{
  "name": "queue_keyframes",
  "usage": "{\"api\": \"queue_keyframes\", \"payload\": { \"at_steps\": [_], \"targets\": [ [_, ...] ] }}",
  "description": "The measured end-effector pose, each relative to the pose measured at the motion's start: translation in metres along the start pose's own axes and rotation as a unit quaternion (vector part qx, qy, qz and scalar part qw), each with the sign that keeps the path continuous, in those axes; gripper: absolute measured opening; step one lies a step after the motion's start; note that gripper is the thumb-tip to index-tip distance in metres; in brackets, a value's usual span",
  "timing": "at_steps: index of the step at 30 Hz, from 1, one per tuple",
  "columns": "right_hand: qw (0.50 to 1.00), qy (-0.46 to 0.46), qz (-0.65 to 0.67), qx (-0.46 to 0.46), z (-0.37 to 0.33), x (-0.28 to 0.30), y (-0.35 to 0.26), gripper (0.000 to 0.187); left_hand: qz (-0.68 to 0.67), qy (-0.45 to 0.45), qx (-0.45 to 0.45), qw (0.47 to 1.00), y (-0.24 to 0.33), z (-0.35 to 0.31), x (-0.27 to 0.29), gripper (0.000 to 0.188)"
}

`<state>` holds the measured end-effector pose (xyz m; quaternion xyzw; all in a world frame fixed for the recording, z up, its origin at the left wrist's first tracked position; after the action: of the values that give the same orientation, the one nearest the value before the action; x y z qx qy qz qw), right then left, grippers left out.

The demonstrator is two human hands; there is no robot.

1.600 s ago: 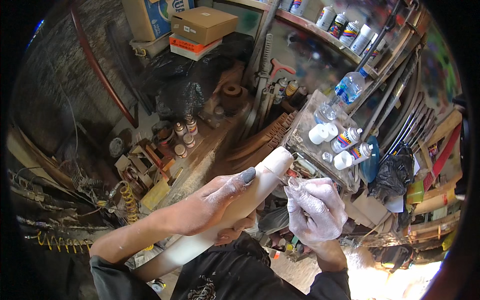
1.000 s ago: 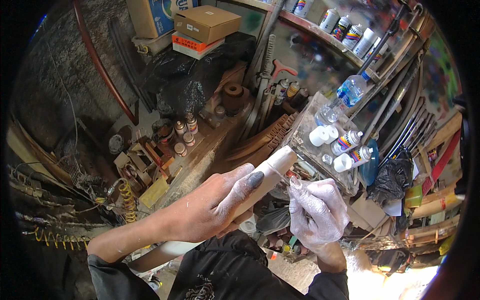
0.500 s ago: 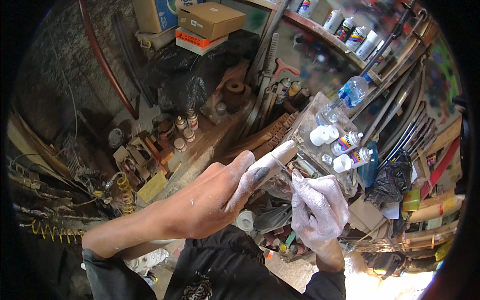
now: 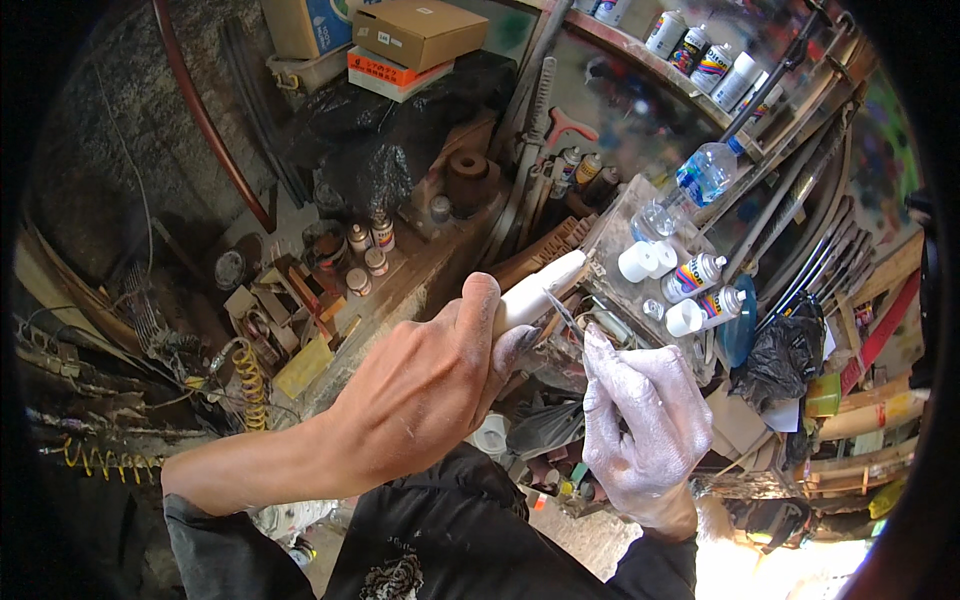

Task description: The person uses a small knife to scrape and shape the surface of a long, white cylindrical wooden object. They rotate the object to work on different sides, then place it down and search through a drawer for other items.

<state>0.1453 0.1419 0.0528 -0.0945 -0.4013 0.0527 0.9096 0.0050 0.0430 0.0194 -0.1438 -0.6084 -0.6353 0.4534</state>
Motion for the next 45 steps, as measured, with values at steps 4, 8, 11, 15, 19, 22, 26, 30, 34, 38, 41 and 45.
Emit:
{"api": "queue_keyframes", "payload": {
  "at_steps": [4,8,11,15,19,22,26,30,34,38,41,45],
  "targets": [
    [0.999,-0.024,-0.007,-0.036,0.005,0.003,-0.005,0.033,0.055,0.039,0.001,0.998,0.000,-0.001,-0.001,0.022],
    [0.998,-0.059,-0.003,-0.009,0.007,-0.001,-0.003,0.041,0.066,0.055,0.018,0.996,-0.001,0.000,-0.001,0.023],
    [0.999,-0.032,-0.004,0.007,0.006,0.000,0.001,0.042,0.068,0.056,0.040,0.995,-0.002,0.000,0.001,0.022],
    [0.982,0.177,-0.032,-0.065,-0.008,0.031,-0.002,0.023,0.004,0.063,0.018,0.998,-0.006,-0.001,0.014,0.022],
    [0.911,0.362,0.083,-0.178,-0.021,0.048,0.015,0.023,-0.109,0.012,-0.035,0.993,-0.009,0.001,0.024,0.024],
    [0.894,0.304,0.246,-0.222,-0.016,0.032,0.030,0.033,-0.394,-0.120,0.083,0.907,-0.013,-0.006,0.015,0.040],
    [0.973,0.199,0.095,-0.071,-0.005,0.023,0.012,0.029,-0.551,-0.247,0.138,0.785,-0.007,-0.011,0.000,0.050],
    [0.977,0.154,0.138,-0.053,-0.004,0.015,0.001,0.029,-0.653,-0.290,0.149,0.684,-0.008,-0.009,-0.013,0.054],
    [0.962,0.211,0.156,-0.079,-0.008,0.010,0.004,0.025,-0.697,-0.297,0.186,0.626,-0.012,-0.012,-0.022,0.058],
    [0.963,0.202,0.172,-0.050,-0.007,0.001,0.009,0.017,-0.707,-0.291,0.187,0.617,-0.012,-0.011,-0.027,0.060],
    [0.962,0.198,0.182,-0.051,-0.008,-0.003,0.011,0.017,-0.719,-0.301,0.215,0.588,-0.014,-0.010,-0.031,0.061],
    [0.963,0.194,0.179,-0.055,-0.008,-0.005,0.013,0.019,-0.731,-0.308,0.197,0.577,-0.014,-0.008,-0.031,0.060]
  ]
}}
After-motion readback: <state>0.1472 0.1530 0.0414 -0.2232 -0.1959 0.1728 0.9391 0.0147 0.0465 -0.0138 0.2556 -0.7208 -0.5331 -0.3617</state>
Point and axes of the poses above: each hand's wrist, its own z-axis towards the middle knuckle, its own x-axis out of the back of the hand, y = z × x, the point moved 4 cm from there along z, towards the middle knuckle, and after that the axes turned 2 degrees about z, right-handed, at the moved point
